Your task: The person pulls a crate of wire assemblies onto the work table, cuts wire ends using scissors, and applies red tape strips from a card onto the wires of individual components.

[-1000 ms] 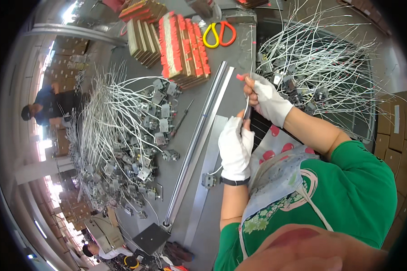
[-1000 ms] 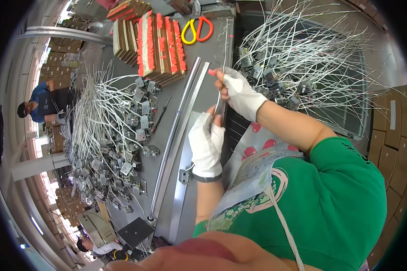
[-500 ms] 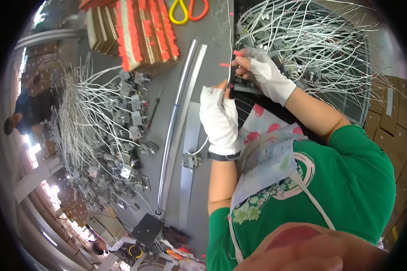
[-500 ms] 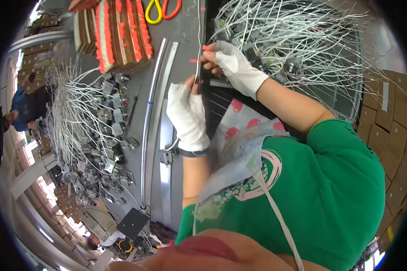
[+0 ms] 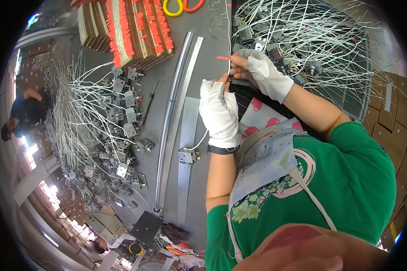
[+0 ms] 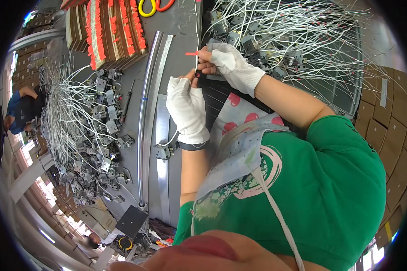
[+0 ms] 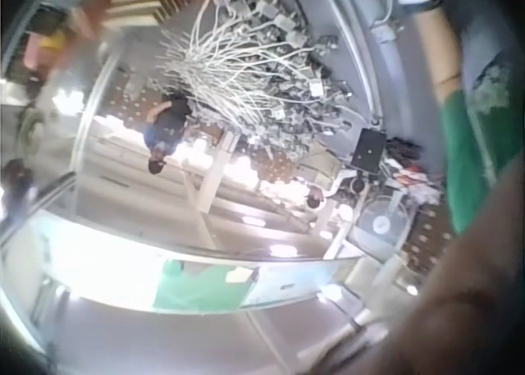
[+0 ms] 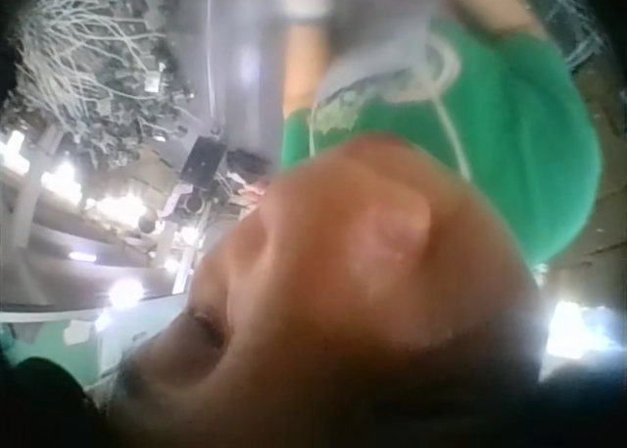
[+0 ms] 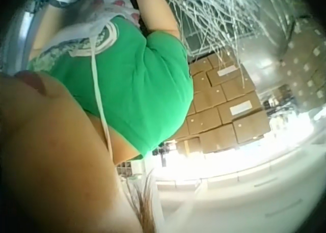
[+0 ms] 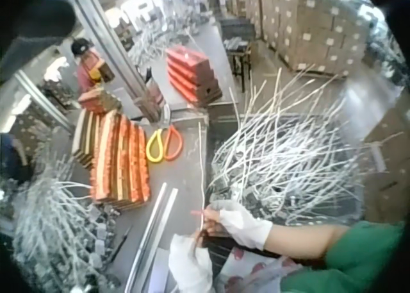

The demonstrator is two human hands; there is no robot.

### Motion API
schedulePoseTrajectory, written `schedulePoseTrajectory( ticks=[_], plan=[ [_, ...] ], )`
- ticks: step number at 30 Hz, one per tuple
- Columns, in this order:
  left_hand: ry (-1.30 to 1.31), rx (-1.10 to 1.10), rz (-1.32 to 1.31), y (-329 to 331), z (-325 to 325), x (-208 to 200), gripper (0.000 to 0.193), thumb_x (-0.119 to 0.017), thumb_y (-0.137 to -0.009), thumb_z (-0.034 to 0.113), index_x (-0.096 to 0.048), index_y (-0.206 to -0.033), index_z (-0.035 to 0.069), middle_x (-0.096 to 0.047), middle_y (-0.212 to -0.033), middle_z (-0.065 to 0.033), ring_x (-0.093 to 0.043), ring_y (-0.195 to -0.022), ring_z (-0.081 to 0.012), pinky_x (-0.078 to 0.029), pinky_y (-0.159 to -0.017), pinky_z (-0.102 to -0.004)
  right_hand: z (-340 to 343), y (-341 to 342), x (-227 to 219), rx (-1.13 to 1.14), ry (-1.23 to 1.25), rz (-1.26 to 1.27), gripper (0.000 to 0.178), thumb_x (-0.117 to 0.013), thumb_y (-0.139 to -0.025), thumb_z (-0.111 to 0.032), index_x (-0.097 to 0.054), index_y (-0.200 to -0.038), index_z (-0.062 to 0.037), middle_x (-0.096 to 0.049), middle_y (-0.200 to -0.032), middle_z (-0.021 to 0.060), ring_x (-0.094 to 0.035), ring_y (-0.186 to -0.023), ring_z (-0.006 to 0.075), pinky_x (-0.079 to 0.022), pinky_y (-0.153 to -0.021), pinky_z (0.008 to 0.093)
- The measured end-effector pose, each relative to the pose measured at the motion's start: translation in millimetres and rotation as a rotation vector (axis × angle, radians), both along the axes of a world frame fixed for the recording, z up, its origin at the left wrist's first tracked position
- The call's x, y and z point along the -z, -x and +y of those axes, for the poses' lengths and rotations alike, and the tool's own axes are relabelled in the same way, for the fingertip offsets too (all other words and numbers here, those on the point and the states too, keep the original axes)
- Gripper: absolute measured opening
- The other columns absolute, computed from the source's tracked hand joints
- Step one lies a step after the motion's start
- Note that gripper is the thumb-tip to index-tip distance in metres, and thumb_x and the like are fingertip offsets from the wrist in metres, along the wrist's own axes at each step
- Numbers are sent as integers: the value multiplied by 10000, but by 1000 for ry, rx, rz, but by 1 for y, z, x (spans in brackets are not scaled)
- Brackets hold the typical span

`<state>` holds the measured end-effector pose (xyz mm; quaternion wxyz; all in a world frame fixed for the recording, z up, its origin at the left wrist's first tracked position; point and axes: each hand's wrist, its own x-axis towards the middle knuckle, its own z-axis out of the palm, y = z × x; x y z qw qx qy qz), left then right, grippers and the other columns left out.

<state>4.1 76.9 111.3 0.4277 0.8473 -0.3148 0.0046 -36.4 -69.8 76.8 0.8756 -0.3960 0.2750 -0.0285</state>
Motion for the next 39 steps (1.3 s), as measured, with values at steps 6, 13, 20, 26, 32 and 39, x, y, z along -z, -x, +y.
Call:
schedulePoseTrajectory(
  ticks=[6, 13, 20, 26, 32, 39],
  plan=[
    [115, -9, 36, 4, 6, 3, 226, -646, -793, -67, -704, -997, 9, -633, -882, -120, -624, -819, -259, -495, -726, -319, 6, -4, -25, 25, 2, 32, 269, -666, -908, -282, -631, -1042, -51, -619, -878, -6, -593, -748, 71, -489, -641, 196],
    [165, -69, 93, 17, 12, -24, 223, -652, -840, -14, -716, -1048, 33, -636, -919, -87, -608, -842, -201, -478, -778, -300, -7, 6, -64, -70, 395, -79, 241, -704, -859, -262, -686, -919, -29, -603, -763, -20, -534, -718, 50, -427, -652, 192],
    [281, -64, 26, 25, 18, -30, 239, -648, -809, -70, -708, -1022, 20, -626, -880, -105, -599, -788, -241, -470, -707, -311, 11, 17, -76, 21, 484, -156, 233, -674, -869, -246, -666, -951, -28, -590, -804, -27, -516, -744, 42, -434, -667, 206],
    [325, -59, 48, 34, 25, -42, 251, -643, -806, -76, -709, -1028, 21, -615, -873, -104, -594, -778, -225, -470, -710, -289, 11, 20, -83, -8, 360, -192, 213, -692, -861, -205, -660, -990, -38, -601, -841, -14, -538, -739, 62, -444, -671, 213],
    [329, -42, 13, 41, 30, -53, 265, -649, -800, -86, -705, -1037, 18, -609, -871, -99, -584, -762, -203, -464, -703, -271, 7, 19, -87, 186, 1300, -332, 143, -694, -818, -128, -685, -916, -23, -614, -837, 38, -581, -739, 99, -472, -675, 236],
    [348, -58, 60, 45, 36, -55, 229, -674, -845, -14, -713, -1066, 30, -641, -914, -86, -595, -840, -184, -467, -770, -287, 14, 34, -101, 41, 556, -383, 147, -675, -875, -90, -634, -1002, -30, -609, -869, 28, -595, -807, 90, -480, -724, 232]
  ],
)
